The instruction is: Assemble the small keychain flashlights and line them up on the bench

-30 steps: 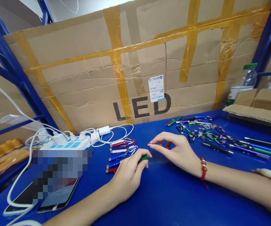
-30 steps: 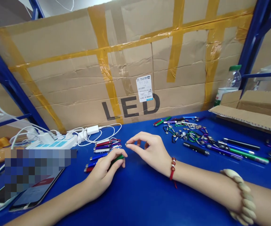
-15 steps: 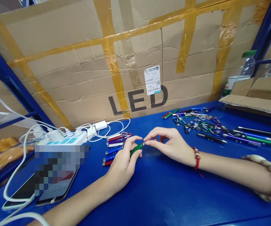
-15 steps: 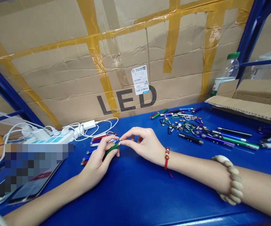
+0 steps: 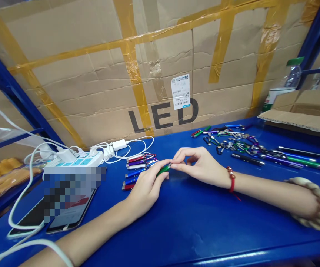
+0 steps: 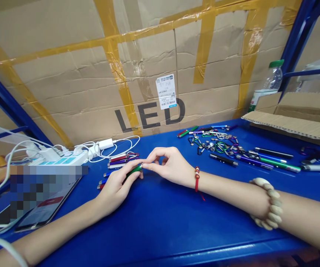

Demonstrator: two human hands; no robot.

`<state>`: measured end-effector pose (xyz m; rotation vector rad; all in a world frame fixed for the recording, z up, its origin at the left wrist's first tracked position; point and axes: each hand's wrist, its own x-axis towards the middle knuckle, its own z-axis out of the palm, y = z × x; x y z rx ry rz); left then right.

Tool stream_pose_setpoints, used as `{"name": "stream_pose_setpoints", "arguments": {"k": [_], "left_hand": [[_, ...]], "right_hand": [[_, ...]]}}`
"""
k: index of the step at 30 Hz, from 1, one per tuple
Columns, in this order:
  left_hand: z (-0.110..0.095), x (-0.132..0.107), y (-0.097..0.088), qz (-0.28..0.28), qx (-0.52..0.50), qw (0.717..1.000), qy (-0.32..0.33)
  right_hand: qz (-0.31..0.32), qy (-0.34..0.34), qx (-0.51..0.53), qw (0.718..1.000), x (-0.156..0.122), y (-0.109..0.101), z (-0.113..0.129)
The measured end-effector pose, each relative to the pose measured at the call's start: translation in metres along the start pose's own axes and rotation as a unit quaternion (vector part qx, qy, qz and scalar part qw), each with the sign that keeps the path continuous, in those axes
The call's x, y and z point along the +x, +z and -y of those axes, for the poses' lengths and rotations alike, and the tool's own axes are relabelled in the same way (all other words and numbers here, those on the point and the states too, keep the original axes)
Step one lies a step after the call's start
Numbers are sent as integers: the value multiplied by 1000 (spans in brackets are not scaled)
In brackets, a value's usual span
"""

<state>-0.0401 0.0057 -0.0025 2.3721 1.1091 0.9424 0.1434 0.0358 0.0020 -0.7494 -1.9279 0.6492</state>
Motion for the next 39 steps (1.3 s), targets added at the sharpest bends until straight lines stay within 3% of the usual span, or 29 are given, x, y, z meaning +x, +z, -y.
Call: {"name": "stream_pose_setpoints", "arguments": {"k": [7,17,31,39], "left_hand": [[0,1,0,1,-3,1000,-9],[4,-3,0,29,26,999,-4],[7,-5,-1,89,39,995,38],[4,-6,-2,96,60,993,30]], "right_hand": [[-12,-61,7,998,0,3,-2],[59,-218,-73,972,5,-13,-5],[112,-235,-96,961,1,-15,-6],[79,-217,-39,972,1,-9,-8]]}}
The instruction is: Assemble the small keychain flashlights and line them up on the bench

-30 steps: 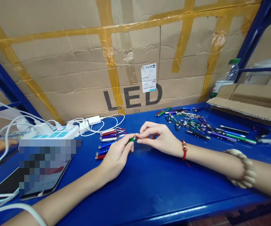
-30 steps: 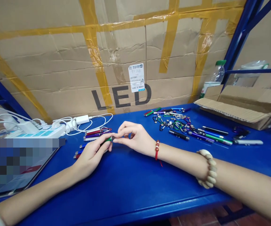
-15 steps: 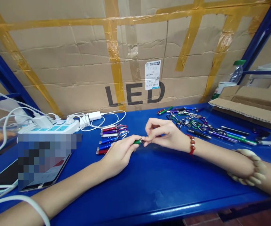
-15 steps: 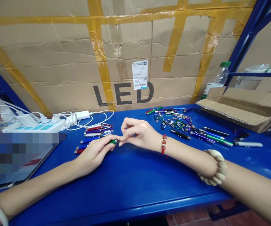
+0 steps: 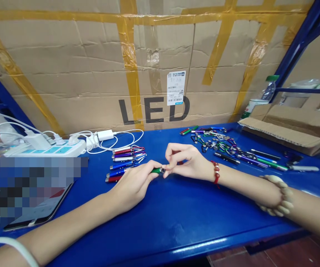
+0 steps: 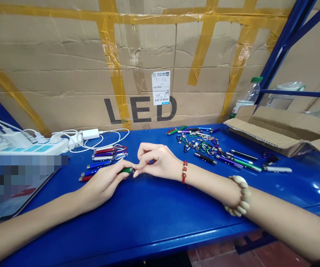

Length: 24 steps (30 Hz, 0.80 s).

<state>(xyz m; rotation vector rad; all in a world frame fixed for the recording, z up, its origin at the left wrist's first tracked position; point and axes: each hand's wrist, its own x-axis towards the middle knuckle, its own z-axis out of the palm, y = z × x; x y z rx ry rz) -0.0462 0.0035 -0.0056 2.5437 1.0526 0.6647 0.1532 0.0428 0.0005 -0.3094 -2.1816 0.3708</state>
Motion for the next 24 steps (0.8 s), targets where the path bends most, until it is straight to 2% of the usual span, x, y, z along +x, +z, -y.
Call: {"name": "stream_pose_setpoints", "arguments": {"k": [11,18,24], "left_hand": [[-1,2,3,-48,-19,999,-5],[1,2,3,-63,-17,998,-4],[1,2,4,-94,-6,995,32]], "right_hand": [[-45,157,67,984,3,6,8],[-36,270,156,949,5,8,8],[-36,302,222,926,5,9,5]]}}
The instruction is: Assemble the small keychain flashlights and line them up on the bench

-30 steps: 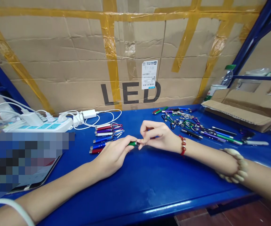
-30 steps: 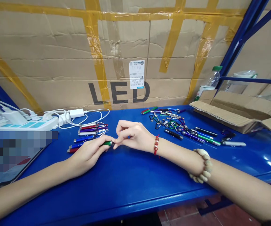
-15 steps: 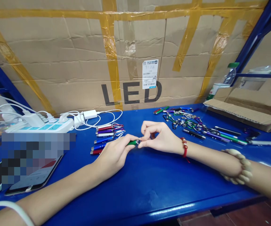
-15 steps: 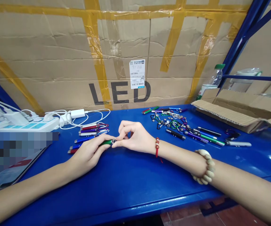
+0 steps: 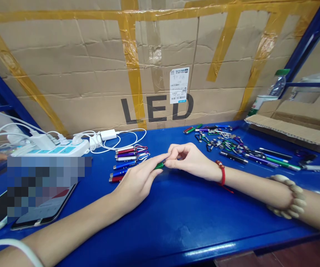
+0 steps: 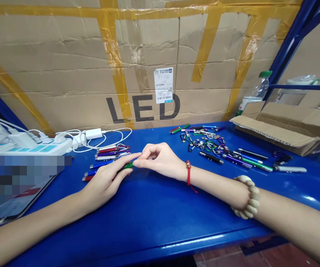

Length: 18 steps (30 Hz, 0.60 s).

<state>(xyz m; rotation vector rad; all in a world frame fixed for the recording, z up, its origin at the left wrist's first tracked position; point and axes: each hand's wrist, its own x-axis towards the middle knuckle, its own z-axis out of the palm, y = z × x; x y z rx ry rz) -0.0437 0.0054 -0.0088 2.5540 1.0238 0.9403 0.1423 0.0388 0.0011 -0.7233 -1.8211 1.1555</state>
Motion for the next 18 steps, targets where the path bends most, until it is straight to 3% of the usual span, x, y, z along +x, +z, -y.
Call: {"name": "stream_pose_setpoints", "arguments": {"k": [6,13,18], "left_hand": [[0,1,0,-28,3,1000,12],[-3,4,0,-21,-6,1000,-8],[-3,4,-1,-22,-9,999,-21]], "right_hand": [[-37,-8,-73,997,-1,-1,-3],[-50,-19,-143,988,-2,0,-5],[-90,-103,-202,970,-3,-1,-2]]}}
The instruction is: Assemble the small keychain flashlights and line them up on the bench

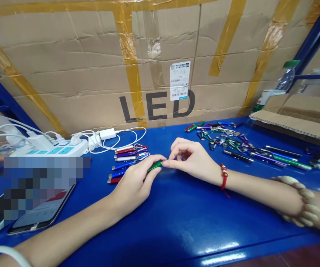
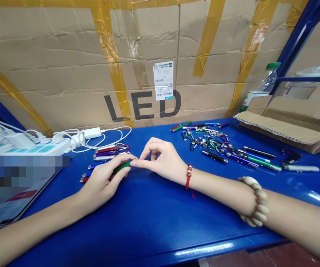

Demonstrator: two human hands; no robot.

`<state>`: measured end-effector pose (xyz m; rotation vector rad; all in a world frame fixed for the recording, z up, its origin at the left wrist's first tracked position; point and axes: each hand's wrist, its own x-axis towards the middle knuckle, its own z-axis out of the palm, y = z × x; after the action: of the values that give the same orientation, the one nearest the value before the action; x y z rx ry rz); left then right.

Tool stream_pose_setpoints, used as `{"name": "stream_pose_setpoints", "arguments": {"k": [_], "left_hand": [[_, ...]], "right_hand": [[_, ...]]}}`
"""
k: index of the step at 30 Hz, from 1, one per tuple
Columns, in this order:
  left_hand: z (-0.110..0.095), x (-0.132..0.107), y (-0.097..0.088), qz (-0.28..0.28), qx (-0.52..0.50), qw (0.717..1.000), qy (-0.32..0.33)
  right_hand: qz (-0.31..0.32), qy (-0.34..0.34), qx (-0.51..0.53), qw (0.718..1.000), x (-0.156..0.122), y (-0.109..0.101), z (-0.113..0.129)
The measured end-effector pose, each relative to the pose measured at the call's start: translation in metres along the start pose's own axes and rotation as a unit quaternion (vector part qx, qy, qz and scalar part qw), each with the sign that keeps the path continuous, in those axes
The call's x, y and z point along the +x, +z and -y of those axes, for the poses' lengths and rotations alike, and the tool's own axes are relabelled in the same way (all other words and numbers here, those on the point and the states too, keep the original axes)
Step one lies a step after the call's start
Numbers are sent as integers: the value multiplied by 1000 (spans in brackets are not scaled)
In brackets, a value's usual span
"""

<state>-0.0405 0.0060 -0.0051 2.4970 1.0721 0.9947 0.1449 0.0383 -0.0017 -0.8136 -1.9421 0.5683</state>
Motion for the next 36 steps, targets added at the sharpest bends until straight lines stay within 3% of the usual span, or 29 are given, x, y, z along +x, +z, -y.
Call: {"name": "stream_pose_setpoints", "arguments": {"k": [6,12,22,36], "left_hand": [[0,0,0,4,-3,1000,-21],[-1,2,0,13,-16,999,-31],[-2,1,-1,35,-30,998,-39],[-4,-1,-3,49,1,998,-44]], "right_hand": [[2,-144,-57,988,-1,-7,-1],[45,-207,-77,974,-2,-9,-4],[23,-217,-68,973,-3,-7,-1],[46,-217,-49,974,2,-5,0]]}}
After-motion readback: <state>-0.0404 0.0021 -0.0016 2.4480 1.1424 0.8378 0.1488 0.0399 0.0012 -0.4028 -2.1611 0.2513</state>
